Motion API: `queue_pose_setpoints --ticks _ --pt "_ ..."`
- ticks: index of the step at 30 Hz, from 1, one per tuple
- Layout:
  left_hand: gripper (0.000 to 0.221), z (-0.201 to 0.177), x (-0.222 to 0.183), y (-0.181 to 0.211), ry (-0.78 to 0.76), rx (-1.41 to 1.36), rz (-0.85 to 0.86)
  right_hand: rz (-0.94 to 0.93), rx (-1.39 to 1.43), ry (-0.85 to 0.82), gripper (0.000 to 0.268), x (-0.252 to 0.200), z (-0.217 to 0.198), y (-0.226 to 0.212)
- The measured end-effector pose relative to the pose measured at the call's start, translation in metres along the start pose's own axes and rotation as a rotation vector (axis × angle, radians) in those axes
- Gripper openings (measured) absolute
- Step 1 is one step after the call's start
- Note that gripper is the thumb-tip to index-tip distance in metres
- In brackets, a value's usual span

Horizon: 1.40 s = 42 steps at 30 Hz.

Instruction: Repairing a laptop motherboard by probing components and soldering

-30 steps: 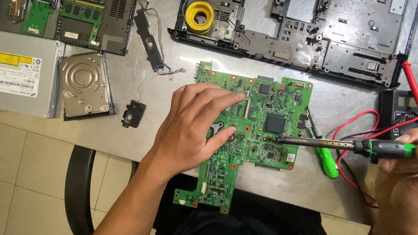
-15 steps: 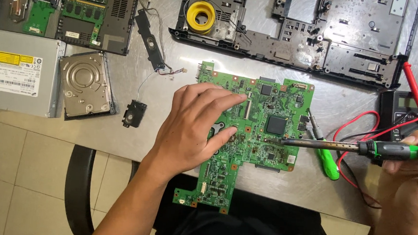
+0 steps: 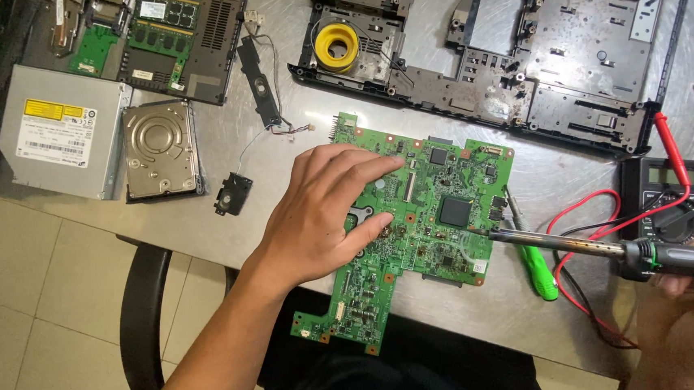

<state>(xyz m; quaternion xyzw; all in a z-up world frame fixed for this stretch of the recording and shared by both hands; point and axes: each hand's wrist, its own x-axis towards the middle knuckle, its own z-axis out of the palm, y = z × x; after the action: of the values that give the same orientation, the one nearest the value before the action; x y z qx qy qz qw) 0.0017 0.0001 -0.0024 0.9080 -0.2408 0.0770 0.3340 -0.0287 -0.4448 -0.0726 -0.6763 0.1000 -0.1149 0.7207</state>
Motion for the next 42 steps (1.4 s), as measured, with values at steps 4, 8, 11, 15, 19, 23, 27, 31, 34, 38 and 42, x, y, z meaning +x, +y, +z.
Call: queue_pose_setpoints --ticks 4,8,11,15,19,23,27,31,34,38,42 --pt "0.055 0.002 -0.001 -0.002 0.007 0.003 -0.006 -0.012 -0.007 -0.004 0.023 -0.007 0.008 -0.008" --pt "0.052 0.002 0.000 -0.001 0.020 0.003 0.001 -0.137 -0.218 0.034 0.006 -0.014 0.000 0.000" --pt "0.051 0.002 0.000 -0.001 0.019 0.008 0.000 -0.140 -0.122 0.036 0.012 -0.014 -0.002 -0.001" --pt "0.047 0.002 0.001 0.000 0.011 0.007 -0.009 -0.018 0.208 0.171 0.031 -0.020 0.012 -0.016" --pt "0.045 -0.003 0.010 0.001 0.027 0.048 0.012 -0.073 0.256 0.236 0.032 -0.022 0.030 -0.031" --pt "0.057 -0.012 0.033 0.006 -0.035 0.145 0.088 -0.114 0.359 0.250 0.024 -0.020 0.032 -0.030" --pt "0.069 -0.016 0.070 0.017 -0.263 0.158 0.058 -0.091 0.360 0.281 0.028 -0.019 0.036 -0.034" --pt "0.087 -0.013 0.097 0.033 -0.504 0.282 -0.040 -0.125 0.380 0.267 0.024 -0.021 0.035 -0.033" --pt "0.093 -0.009 0.105 0.036 -0.643 0.339 -0.078 -0.178 0.384 0.237 0.027 -0.022 0.033 -0.031" --pt "0.107 -0.012 0.111 0.040 -0.704 0.257 -0.161 -0.180 0.372 0.255 0.026 -0.024 0.037 -0.037" --pt "0.118 -0.023 0.114 0.044 -0.727 0.091 -0.320 -0.202 0.356 0.242 0.026 -0.025 0.039 -0.038"
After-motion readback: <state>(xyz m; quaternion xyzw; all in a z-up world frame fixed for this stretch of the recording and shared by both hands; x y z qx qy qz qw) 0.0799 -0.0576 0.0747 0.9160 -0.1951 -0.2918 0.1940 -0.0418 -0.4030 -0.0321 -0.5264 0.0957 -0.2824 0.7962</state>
